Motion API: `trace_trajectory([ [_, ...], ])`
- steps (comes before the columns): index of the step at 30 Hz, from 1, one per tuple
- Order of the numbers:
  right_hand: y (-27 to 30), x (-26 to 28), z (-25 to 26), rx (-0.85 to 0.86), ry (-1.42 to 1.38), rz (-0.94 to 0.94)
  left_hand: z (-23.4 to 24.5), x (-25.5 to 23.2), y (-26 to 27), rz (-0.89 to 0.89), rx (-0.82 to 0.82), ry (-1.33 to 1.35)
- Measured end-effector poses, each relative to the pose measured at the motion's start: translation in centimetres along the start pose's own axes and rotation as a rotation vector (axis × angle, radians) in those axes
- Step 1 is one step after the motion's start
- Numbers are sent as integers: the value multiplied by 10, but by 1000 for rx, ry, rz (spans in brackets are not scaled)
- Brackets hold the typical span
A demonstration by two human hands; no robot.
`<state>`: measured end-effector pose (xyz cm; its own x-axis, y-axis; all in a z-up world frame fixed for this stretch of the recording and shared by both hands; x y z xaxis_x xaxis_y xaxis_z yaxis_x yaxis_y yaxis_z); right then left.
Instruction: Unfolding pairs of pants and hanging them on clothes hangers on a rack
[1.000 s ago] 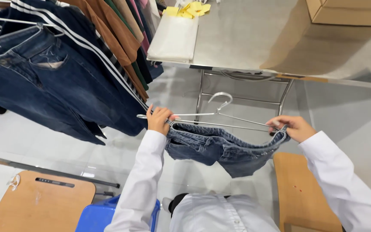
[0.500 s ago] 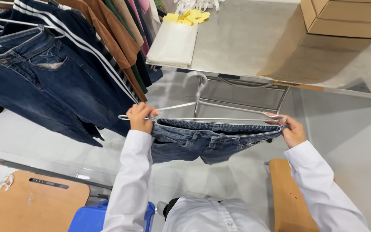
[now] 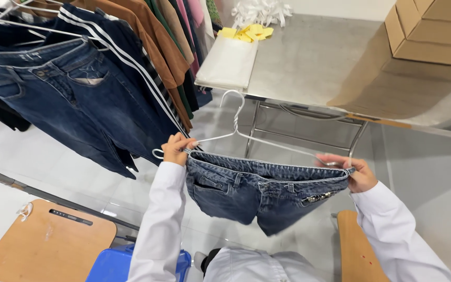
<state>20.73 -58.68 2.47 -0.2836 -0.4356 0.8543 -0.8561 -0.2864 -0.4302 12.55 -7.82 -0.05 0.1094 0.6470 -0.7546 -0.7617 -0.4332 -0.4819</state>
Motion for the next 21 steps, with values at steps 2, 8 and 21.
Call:
trace_trajectory([
  [2,0,-27,30,9,-30,-35,-7,13,-3,37,10,39],
  [8,7,-43,48,96,-117,-118,-25,29,-9,173,85,183],
  [21,4,9,19,733,-118,-220,-37,-7,-19,133,257,264],
])
Point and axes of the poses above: each hand's wrist, its own y-axis away from the middle knuckle, its own z-axis out of the back of the hand, x = y × z, the point moved 7 cm from there along -y, towards the middle knuckle, and after that the axes turned 15 degrees about z, right-handed, at the moved point
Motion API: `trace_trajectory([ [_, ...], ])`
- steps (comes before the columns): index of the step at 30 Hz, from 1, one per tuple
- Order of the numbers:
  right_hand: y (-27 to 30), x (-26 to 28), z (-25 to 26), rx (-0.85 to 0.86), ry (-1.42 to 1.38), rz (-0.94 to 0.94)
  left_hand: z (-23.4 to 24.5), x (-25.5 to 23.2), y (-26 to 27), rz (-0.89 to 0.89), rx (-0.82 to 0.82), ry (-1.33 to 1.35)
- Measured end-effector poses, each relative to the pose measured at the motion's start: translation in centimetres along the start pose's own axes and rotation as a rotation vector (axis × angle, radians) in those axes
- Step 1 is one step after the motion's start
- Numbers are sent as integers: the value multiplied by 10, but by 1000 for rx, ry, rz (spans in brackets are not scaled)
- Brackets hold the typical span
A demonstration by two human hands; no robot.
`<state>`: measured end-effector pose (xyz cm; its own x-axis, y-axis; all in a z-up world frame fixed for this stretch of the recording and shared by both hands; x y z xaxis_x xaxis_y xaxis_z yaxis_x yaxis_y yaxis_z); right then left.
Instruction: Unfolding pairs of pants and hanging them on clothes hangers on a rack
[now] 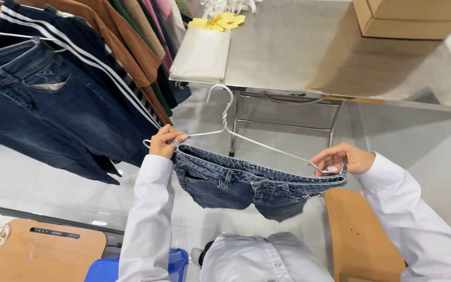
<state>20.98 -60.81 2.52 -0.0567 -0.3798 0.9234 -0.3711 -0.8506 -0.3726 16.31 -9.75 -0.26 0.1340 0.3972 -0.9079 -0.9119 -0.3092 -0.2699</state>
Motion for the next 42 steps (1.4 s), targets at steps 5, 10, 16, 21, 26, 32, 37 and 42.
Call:
trace_trajectory([
  [5,-16,28,-19,18,136,-121,-7,-16,5,-42,0,-30],
  [10,-15,28,-4,75,517,-355,-15,-39,21,-92,-45,-51],
  [16,-9,11,17,140,781,-455,-25,-57,45,-121,-159,-103],
  [21,6,-5,35,-69,719,-576,-25,-29,53,-40,-210,-127],
  [26,2,16,50,-248,948,-643,-15,-12,67,5,-279,-158],
  [32,-3,23,72,-279,1177,-856,-28,-14,77,27,-362,-153],
  [37,-1,18,76,-333,1062,-776,-41,14,89,239,-330,-148],
  [42,7,7,76,-426,656,-419,-39,23,87,177,-324,-35],
])
Point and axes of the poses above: each hand's wrist, its own y-axis away from the middle knuckle, its own z-axis out of the back of the hand, x = y × z, the point moved 7 cm from there along -y, towards the middle knuckle, and after that the axes turned 15 degrees about z, right-handed, at the moved point
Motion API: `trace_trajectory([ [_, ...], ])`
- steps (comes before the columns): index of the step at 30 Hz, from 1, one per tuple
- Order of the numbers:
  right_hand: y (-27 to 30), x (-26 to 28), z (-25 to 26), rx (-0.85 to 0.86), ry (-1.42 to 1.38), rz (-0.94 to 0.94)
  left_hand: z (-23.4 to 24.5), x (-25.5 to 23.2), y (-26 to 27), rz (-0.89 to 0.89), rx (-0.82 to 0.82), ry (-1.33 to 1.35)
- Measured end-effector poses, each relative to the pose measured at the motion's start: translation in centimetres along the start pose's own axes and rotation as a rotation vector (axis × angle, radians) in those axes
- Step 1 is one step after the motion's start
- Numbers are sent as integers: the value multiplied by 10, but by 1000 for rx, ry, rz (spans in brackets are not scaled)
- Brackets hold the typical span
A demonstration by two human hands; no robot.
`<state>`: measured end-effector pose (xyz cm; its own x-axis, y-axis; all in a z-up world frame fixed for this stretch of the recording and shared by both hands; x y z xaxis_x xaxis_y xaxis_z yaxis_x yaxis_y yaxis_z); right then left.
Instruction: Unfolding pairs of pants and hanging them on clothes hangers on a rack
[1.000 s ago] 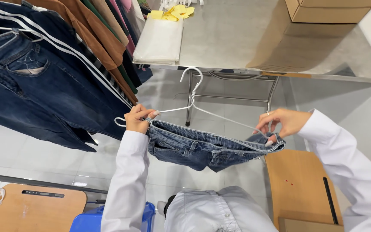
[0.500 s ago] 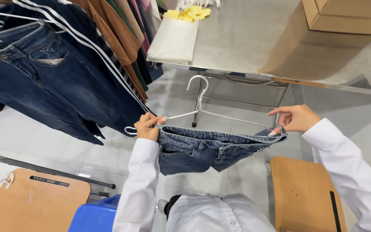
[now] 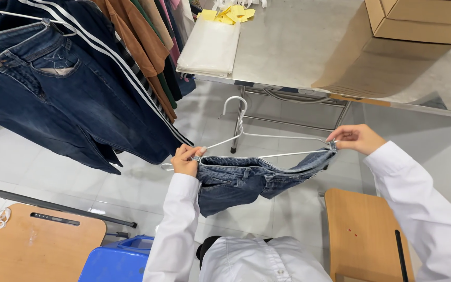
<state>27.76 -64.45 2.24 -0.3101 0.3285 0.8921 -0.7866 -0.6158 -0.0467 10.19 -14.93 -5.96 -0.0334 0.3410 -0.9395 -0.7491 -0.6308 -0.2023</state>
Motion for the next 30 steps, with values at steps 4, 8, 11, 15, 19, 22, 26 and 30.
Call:
trace_trajectory([
  [4,10,-6,2,-82,-70,76,-4,-1,-9,32,32,25],
  [8,23,-34,13,-404,-635,55,6,-19,-20,-30,-129,-168],
  [11,29,-33,10,-562,-931,35,9,-28,-28,-31,-190,-288],
  [15,28,-59,-2,-693,-1100,-65,13,-28,-42,104,-201,-171],
  [19,24,-87,-8,-695,-1102,-96,25,-48,-35,331,-215,-62],
  [22,22,-84,-13,-693,-1055,-106,30,-27,-38,420,-246,-60],
  [26,12,-76,-13,-381,-834,64,34,22,-42,663,-293,7],
  [30,14,-31,-24,-182,-537,157,32,64,-54,670,-358,36],
])
Point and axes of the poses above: each hand's wrist, its own y-axis away from the middle knuckle, its own z-axis out of the back of the hand, x = y × z, the point moved 7 cm from there along -y, towards the middle knuckle, and after that the axes turned 15 degrees about z, right-handed, at the moved point
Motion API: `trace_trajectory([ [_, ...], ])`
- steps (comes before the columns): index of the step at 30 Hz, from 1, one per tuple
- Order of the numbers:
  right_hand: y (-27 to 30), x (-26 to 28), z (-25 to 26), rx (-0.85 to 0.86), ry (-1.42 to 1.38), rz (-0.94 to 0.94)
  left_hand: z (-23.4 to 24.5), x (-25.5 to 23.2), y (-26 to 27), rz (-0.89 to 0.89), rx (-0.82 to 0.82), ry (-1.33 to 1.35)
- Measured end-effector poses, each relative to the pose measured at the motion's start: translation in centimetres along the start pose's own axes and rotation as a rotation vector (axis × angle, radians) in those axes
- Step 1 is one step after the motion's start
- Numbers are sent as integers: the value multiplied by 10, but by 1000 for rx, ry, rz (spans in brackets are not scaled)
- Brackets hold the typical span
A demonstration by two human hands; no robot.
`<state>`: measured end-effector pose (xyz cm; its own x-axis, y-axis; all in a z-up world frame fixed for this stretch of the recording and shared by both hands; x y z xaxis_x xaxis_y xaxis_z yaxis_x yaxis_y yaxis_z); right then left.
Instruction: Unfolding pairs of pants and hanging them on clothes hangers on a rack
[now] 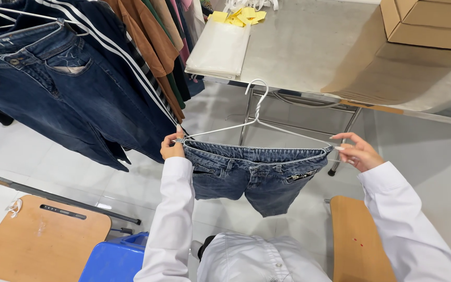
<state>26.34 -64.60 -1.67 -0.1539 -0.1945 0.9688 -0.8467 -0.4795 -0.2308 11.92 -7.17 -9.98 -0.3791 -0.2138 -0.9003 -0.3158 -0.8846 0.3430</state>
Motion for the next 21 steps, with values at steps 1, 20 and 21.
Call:
trace_trajectory([
  [1,-2,4,-7,1,-1,0,0,-4,5,0,-1,0],
  [20,-19,12,-4,185,890,21,-6,-53,31,-279,2,12],
  [21,-19,15,-5,185,915,20,-6,-49,29,-281,-11,17],
])
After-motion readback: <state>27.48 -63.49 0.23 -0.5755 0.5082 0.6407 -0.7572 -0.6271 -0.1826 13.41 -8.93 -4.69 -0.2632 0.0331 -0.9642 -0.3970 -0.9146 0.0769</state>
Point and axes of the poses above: each hand's wrist, its own y-axis away from the middle knuckle, its own z-axis out of the back of the hand, x = y × z, the point moved 7 cm from there along -y, towards the middle knuckle, and after that the axes turned 15 degrees about z, right-handed, at the moved point
